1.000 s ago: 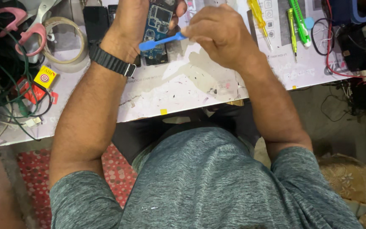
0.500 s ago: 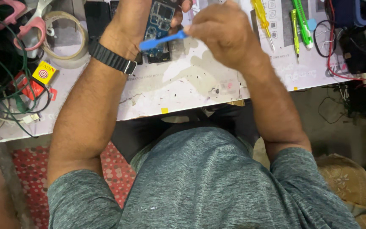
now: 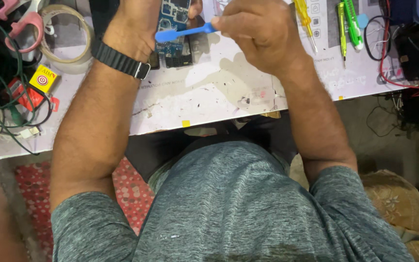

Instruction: The person scrubs a disassembled mobile phone motherboard and a black plastic phone housing with a blue toothbrush. The person holds the components in one hand and scrubs them with the other, focusing on the circuit board and the interior of the housing.

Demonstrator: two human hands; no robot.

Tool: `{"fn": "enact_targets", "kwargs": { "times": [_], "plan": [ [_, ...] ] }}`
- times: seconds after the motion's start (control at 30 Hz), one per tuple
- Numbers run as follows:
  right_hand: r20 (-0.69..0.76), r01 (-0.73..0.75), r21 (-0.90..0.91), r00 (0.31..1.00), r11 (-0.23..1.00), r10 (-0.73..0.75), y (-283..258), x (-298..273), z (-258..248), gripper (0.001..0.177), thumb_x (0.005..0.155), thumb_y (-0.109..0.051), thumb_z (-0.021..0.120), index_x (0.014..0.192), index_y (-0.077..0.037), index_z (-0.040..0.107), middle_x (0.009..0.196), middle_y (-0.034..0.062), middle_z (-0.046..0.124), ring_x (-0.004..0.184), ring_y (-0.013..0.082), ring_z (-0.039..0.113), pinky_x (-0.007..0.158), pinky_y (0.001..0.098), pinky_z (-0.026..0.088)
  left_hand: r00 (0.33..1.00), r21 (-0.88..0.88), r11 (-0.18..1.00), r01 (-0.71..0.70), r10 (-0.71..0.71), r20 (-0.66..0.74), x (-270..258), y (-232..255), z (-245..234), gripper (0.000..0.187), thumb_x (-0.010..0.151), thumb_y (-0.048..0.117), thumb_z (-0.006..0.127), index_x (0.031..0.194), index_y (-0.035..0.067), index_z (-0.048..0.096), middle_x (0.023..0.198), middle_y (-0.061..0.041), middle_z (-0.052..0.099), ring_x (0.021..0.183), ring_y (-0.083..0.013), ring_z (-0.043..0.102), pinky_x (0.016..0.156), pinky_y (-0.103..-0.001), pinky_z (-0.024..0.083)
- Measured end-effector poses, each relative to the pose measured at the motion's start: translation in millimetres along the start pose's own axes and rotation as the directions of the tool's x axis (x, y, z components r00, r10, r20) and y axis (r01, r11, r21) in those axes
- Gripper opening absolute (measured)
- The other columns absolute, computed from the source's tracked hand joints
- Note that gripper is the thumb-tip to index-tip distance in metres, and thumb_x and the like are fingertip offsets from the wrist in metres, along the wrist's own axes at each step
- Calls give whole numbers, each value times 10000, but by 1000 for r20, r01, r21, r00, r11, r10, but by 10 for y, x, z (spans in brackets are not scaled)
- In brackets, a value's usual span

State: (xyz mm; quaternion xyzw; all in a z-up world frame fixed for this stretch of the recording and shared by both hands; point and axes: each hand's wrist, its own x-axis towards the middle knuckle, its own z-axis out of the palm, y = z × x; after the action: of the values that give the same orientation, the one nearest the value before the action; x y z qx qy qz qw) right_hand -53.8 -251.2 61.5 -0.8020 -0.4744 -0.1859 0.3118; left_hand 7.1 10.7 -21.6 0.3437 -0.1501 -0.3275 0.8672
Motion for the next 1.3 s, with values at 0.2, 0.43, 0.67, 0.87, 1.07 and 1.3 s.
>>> {"fn": "enact_targets", "kwargs": {
  "times": [0.2, 0.43, 0.67, 0.87, 1.07, 1.3],
  "plan": [
    [-7, 24, 15, 1000, 1000, -24, 100, -23, 18, 157, 1040, 93, 745, 1139, -17, 690, 1006, 104, 712, 920, 234, 711, 744, 335, 542, 999, 30, 999, -11, 10, 54, -6, -2, -129, 479, 1168, 408, 417, 1059, -14, 616, 903, -165, 663, 776, -218, 646, 737, -325, 562],
    [-94, -95, 139, 990, 986, 109, 147, -237, -195, 306, 1013, 217, 649, 1232, 5, 680, 1083, 137, 734, 932, 225, 744, 766, 281, 570, 998, 25, 998, -66, 66, 17, -87, 16, -117, 413, 1139, 362, 508, 1155, -30, 638, 1047, -151, 692, 908, -232, 673, 797, -346, 554],
    [-18, -18, 138, 1000, 990, 21, 127, -119, -267, 281, 1028, 201, 680, 1226, 1, 675, 1028, 112, 721, 872, 207, 709, 712, 292, 517, 983, 105, 987, -125, 109, 149, -77, 51, 23, 485, 1153, 415, 521, 1214, -56, 620, 1121, -181, 673, 948, -234, 634, 844, -325, 536],
    [40, -2, 59, 999, 998, 0, 35, -10, -158, 183, 1000, 95, 773, 1123, -31, 724, 1000, 125, 714, 860, 234, 688, 702, 342, 502, 986, 115, 987, -110, 94, 136, -65, 143, 203, 505, 1108, 441, 524, 1180, -43, 651, 1091, -177, 712, 858, -192, 649, 739, -286, 537],
    [124, -94, 137, 989, 986, 77, 122, -121, -259, 184, 1002, 78, 763, 1143, -32, 723, 1041, 122, 709, 920, 236, 708, 756, 327, 526, 996, 272, 959, -86, 83, 25, -95, 147, 129, 431, 1141, 377, 488, 1113, -25, 643, 959, -149, 689, 806, -175, 659, 725, -280, 560],
    [139, -91, 88, 987, 992, 78, 57, -116, -185, 207, 926, 64, 816, 1089, -27, 728, 1002, 120, 720, 936, 251, 707, 770, 343, 524, 995, 257, 964, -63, 79, -53, -70, 165, 162, 414, 1137, 367, 480, 1085, -12, 639, 895, -152, 680, 762, -176, 660, 696, -278, 545]
  ]
}}
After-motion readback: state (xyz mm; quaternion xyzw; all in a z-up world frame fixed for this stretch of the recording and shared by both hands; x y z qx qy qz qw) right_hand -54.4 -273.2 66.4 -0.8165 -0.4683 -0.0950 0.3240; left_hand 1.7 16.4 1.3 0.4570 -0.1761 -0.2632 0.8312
